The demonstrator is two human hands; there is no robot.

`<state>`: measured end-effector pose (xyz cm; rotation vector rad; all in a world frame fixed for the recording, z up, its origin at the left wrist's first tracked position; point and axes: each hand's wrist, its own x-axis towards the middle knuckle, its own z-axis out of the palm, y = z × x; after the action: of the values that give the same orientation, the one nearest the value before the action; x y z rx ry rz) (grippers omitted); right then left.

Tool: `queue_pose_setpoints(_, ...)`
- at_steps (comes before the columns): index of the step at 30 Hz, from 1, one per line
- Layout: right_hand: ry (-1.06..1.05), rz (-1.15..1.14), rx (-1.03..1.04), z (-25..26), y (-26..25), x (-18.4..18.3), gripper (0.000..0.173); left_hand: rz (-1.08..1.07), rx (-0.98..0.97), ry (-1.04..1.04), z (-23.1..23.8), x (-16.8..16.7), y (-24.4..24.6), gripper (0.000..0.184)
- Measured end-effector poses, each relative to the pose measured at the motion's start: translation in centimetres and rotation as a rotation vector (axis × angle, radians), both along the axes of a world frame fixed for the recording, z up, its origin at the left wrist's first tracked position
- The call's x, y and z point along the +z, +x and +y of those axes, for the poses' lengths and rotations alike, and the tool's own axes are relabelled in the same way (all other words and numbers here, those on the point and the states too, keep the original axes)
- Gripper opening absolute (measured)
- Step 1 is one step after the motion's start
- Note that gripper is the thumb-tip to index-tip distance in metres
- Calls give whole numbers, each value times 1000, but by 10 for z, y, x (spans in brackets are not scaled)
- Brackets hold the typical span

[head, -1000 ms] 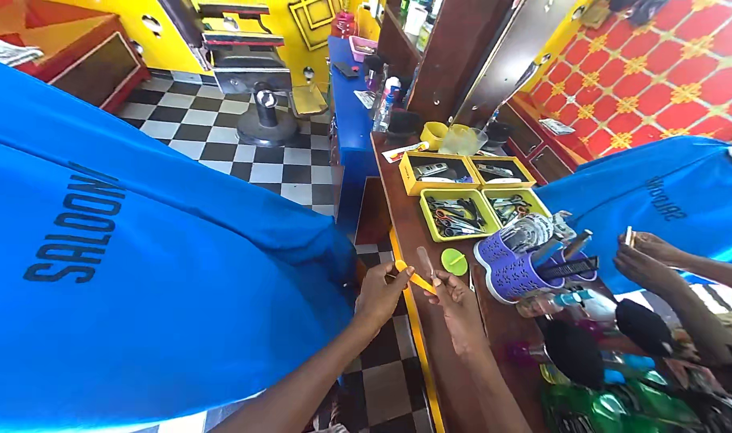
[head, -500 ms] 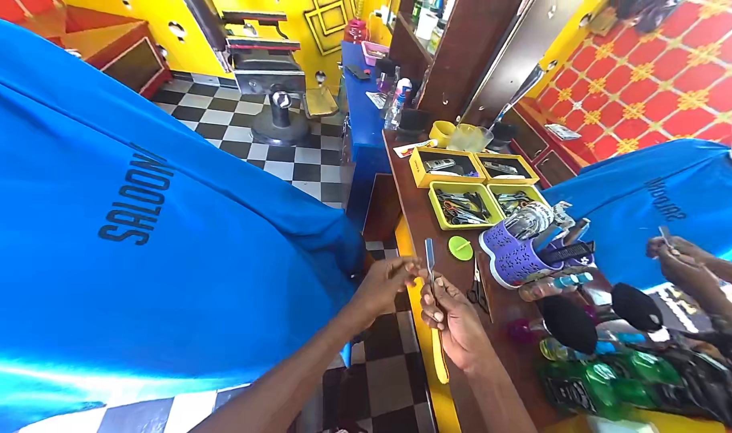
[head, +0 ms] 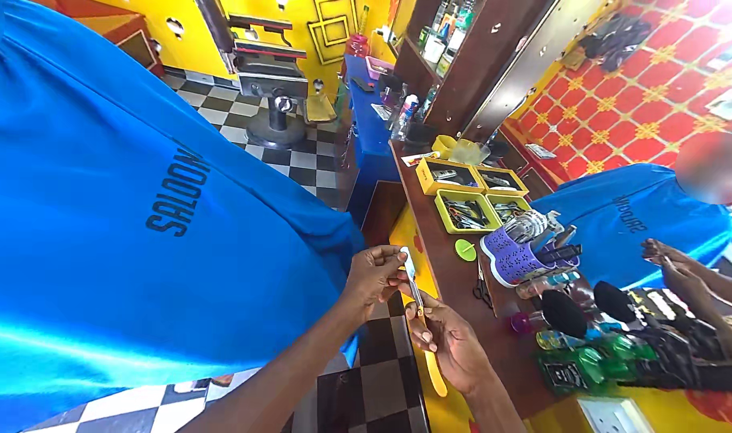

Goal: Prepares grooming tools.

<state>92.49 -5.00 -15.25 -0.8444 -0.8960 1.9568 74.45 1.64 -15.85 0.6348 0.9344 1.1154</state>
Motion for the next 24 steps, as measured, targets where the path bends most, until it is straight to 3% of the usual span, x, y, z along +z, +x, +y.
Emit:
queue_pose_setpoints(6, -62, -87, -10, -7, -7, 1, 42, -15, -30, -17, -5, 5, -2, 16)
queue_pose_setpoints(24, -54, -54, -2, -1, -6, -5, 33, 23, -66, 60, 0, 15, 0, 14)
